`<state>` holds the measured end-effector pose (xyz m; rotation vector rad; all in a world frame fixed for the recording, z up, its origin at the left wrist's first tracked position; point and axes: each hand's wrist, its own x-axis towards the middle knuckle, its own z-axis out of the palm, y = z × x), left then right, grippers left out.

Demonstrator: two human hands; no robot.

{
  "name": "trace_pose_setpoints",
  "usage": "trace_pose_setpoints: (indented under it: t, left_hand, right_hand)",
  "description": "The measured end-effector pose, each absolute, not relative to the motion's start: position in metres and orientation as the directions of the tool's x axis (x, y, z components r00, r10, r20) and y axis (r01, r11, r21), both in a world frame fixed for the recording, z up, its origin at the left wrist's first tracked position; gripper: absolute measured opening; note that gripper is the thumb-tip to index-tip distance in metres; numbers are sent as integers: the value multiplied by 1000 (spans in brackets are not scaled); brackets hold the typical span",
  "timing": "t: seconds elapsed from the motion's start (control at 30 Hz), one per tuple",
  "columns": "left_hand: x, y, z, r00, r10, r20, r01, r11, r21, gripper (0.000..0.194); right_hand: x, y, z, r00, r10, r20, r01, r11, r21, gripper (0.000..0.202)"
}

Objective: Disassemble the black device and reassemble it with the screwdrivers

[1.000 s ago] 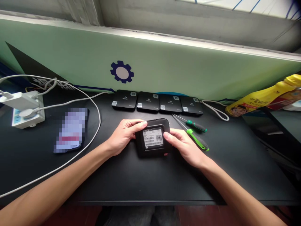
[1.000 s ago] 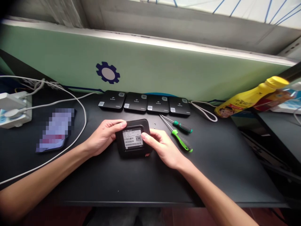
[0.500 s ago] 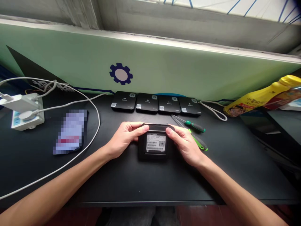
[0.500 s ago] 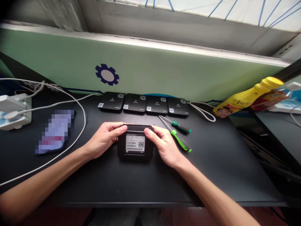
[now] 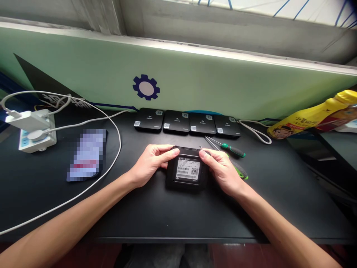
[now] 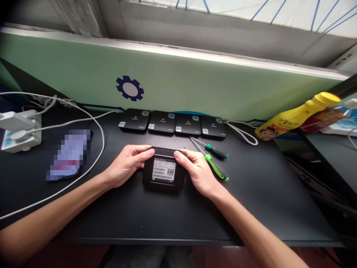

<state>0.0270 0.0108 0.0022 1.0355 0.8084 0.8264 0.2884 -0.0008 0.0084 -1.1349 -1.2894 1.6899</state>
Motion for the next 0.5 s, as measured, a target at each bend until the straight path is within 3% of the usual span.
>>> trace_pose_setpoints:
  t: [0.27, 0.5]
  left_hand:
    - [27, 13, 0, 439, 882, -171, -186, 275, 943, 39]
    - [28, 10, 1, 336, 908, -250, -134, 309, 942, 51]
  right_hand:
    - [287, 0, 14, -378, 906, -191, 28, -195, -980, 37]
    - [286, -2, 11, -511, 818, -262, -11, -311, -950, 36]
